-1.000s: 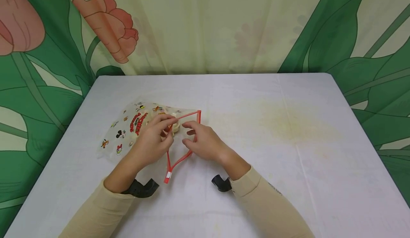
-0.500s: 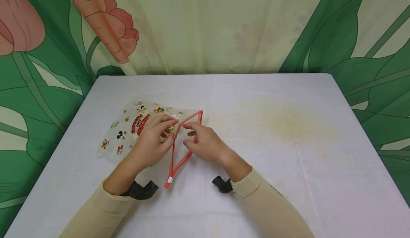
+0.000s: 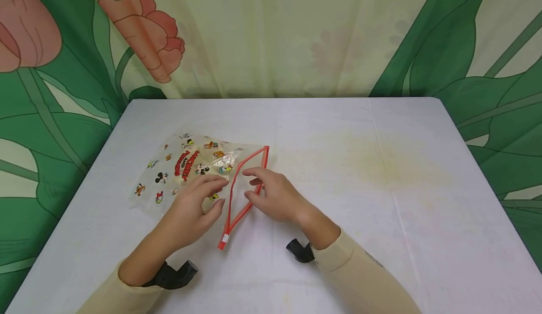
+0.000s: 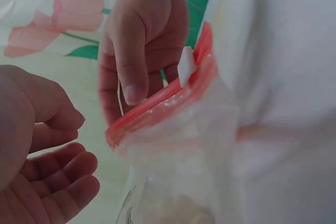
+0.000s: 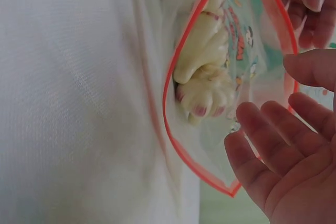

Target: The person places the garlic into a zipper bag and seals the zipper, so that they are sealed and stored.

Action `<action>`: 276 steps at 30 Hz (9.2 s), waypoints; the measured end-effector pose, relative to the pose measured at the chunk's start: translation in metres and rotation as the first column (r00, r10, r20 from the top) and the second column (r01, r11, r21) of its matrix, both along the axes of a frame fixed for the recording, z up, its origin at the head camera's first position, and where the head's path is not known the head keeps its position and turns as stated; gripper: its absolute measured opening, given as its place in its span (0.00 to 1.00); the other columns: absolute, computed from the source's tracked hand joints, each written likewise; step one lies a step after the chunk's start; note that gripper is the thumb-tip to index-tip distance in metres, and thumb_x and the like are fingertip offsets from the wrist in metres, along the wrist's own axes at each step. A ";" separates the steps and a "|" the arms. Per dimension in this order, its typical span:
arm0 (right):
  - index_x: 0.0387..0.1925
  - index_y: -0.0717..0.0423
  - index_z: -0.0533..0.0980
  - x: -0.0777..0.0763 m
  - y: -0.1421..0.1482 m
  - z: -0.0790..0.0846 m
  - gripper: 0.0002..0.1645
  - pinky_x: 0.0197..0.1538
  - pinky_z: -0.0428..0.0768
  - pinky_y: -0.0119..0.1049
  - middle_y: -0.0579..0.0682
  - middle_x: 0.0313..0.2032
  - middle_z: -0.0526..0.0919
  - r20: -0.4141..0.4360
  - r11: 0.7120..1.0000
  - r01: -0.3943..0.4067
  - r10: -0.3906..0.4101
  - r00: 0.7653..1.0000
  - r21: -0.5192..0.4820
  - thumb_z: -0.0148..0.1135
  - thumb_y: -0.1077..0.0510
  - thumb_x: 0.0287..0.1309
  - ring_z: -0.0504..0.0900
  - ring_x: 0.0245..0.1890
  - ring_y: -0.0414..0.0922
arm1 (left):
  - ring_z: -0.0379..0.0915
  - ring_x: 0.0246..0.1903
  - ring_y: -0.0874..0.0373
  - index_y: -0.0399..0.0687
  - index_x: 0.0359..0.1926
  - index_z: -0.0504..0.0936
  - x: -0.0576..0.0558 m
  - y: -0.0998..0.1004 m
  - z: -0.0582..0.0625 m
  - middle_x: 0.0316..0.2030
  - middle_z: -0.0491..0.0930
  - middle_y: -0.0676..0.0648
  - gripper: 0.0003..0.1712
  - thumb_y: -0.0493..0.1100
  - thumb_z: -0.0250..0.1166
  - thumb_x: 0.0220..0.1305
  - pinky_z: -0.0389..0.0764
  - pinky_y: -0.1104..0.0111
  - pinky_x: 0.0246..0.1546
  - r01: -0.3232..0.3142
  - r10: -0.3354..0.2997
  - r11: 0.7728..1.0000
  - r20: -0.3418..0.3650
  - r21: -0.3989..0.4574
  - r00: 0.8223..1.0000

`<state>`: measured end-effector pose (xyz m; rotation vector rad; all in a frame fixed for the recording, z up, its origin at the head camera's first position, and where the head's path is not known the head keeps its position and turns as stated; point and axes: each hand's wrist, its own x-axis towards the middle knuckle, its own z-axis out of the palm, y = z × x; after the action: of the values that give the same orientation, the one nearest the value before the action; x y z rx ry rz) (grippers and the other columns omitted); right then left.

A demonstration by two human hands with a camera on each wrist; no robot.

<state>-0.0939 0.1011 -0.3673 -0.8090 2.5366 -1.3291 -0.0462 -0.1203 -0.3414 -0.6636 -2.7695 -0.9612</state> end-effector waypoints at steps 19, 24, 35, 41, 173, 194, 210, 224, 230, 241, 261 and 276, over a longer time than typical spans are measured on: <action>0.57 0.62 0.78 0.022 0.000 0.016 0.24 0.52 0.81 0.47 0.53 0.54 0.82 -0.216 0.998 -0.054 0.046 0.975 -0.035 0.67 0.65 0.58 0.81 0.53 0.47 | 0.70 0.54 0.55 0.46 0.51 0.83 0.032 -0.026 -0.015 0.52 0.74 0.50 0.32 0.49 0.84 0.44 0.80 0.64 0.50 0.165 -0.164 0.973 0.018 -0.164 0.986; 0.57 0.62 0.77 0.024 -0.003 0.018 0.24 0.52 0.82 0.47 0.53 0.54 0.82 -0.210 0.997 -0.072 0.065 0.976 -0.026 0.67 0.66 0.58 0.81 0.53 0.49 | 0.67 0.54 0.56 0.47 0.50 0.80 0.034 -0.025 -0.022 0.52 0.71 0.50 0.33 0.47 0.84 0.43 0.80 0.65 0.50 0.200 -0.198 0.969 0.031 -0.143 0.980; 0.56 0.62 0.78 0.031 -0.009 0.017 0.25 0.61 0.76 0.43 0.51 0.57 0.81 -0.296 0.989 -0.146 0.135 0.945 -0.014 0.69 0.66 0.55 0.77 0.60 0.48 | 0.68 0.53 0.53 0.46 0.47 0.77 0.037 -0.023 -0.027 0.50 0.72 0.48 0.34 0.46 0.85 0.40 0.78 0.63 0.52 0.233 -0.248 0.952 -0.053 -0.198 0.967; 0.55 0.61 0.78 0.035 -0.014 0.012 0.25 0.68 0.67 0.51 0.51 0.60 0.80 -0.390 0.966 -0.240 0.257 0.884 0.093 0.70 0.65 0.54 0.70 0.68 0.50 | 0.69 0.50 0.55 0.46 0.45 0.78 0.036 -0.023 -0.029 0.48 0.73 0.49 0.29 0.44 0.83 0.43 0.79 0.64 0.50 0.243 -0.268 0.951 -0.119 -0.193 0.956; 0.38 0.50 0.87 0.011 -0.020 -0.016 0.10 0.62 0.69 0.58 0.40 0.37 0.88 -0.679 0.942 0.079 0.176 0.713 0.327 0.76 0.56 0.52 0.83 0.51 0.45 | 0.78 0.30 0.58 0.42 0.31 0.79 0.019 -0.067 -0.028 0.30 0.79 0.48 0.19 0.23 0.77 0.42 0.84 0.66 0.30 -0.017 0.014 1.000 -0.238 -0.013 0.971; 0.36 0.52 0.87 0.005 -0.005 -0.015 0.08 0.61 0.70 0.60 0.41 0.35 0.88 -0.640 0.932 0.128 0.130 0.757 0.340 0.76 0.58 0.52 0.84 0.51 0.47 | 0.80 0.31 0.52 0.38 0.33 0.81 0.010 -0.086 -0.024 0.31 0.81 0.44 0.17 0.22 0.76 0.43 0.85 0.61 0.29 -0.164 0.150 0.986 -0.258 -0.031 0.955; 0.34 0.54 0.86 -0.011 0.016 -0.018 0.07 0.60 0.71 0.59 0.43 0.33 0.88 -0.662 0.943 0.112 0.132 0.738 0.312 0.76 0.59 0.51 0.84 0.49 0.49 | 0.81 0.33 0.49 0.35 0.36 0.82 0.007 -0.086 -0.017 0.33 0.82 0.41 0.14 0.23 0.75 0.48 0.85 0.58 0.31 -0.264 0.251 0.964 -0.193 -0.044 0.949; 0.34 0.53 0.86 -0.034 0.041 -0.020 0.06 0.57 0.73 0.60 0.48 0.35 0.88 -0.642 0.953 0.049 0.163 0.749 0.299 0.74 0.59 0.51 0.85 0.48 0.50 | 0.79 0.30 0.50 0.35 0.34 0.82 -0.002 -0.078 -0.018 0.31 0.81 0.41 0.09 0.24 0.72 0.52 0.84 0.57 0.27 -0.386 0.377 0.922 -0.158 -0.027 0.912; 0.34 0.54 0.87 -0.034 0.044 -0.020 0.08 0.56 0.74 0.59 0.48 0.35 0.88 -0.658 0.954 0.075 0.142 0.740 0.290 0.76 0.59 0.49 0.85 0.47 0.50 | 0.78 0.31 0.49 0.34 0.34 0.82 -0.006 -0.079 -0.017 0.31 0.80 0.41 0.07 0.25 0.71 0.55 0.84 0.55 0.28 -0.402 0.396 0.915 -0.123 -0.025 0.910; 0.32 0.55 0.85 -0.039 0.052 -0.021 0.08 0.54 0.76 0.58 0.46 0.35 0.88 -0.665 0.956 0.083 0.132 0.735 0.282 0.76 0.62 0.48 0.85 0.47 0.49 | 0.79 0.32 0.44 0.30 0.34 0.81 -0.015 -0.082 -0.023 0.32 0.81 0.37 0.05 0.25 0.69 0.56 0.84 0.51 0.30 -0.463 0.458 0.887 -0.148 0.005 0.876; 0.32 0.55 0.86 -0.057 0.060 -0.021 0.06 0.53 0.76 0.57 0.48 0.34 0.88 -0.674 0.941 0.100 0.154 0.723 0.323 0.75 0.62 0.50 0.85 0.45 0.50 | 0.80 0.32 0.43 0.29 0.34 0.80 -0.039 -0.077 -0.030 0.32 0.81 0.35 0.03 0.25 0.66 0.59 0.84 0.51 0.32 -0.492 0.499 0.866 -0.226 0.092 0.836; 0.34 0.57 0.87 -0.071 0.059 -0.020 0.06 0.46 0.79 0.48 0.49 0.34 0.88 -0.628 0.941 0.147 0.084 0.774 0.306 0.74 0.64 0.51 0.86 0.39 0.49 | 0.79 0.33 0.44 0.28 0.35 0.81 -0.042 -0.072 -0.028 0.33 0.83 0.35 0.03 0.27 0.67 0.61 0.83 0.52 0.35 -0.540 0.552 0.834 -0.135 0.116 0.823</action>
<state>-0.1645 0.1596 -0.3870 -1.3137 3.1646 -0.6254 -0.0883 -0.1924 -0.3697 0.0797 -2.5275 -0.8220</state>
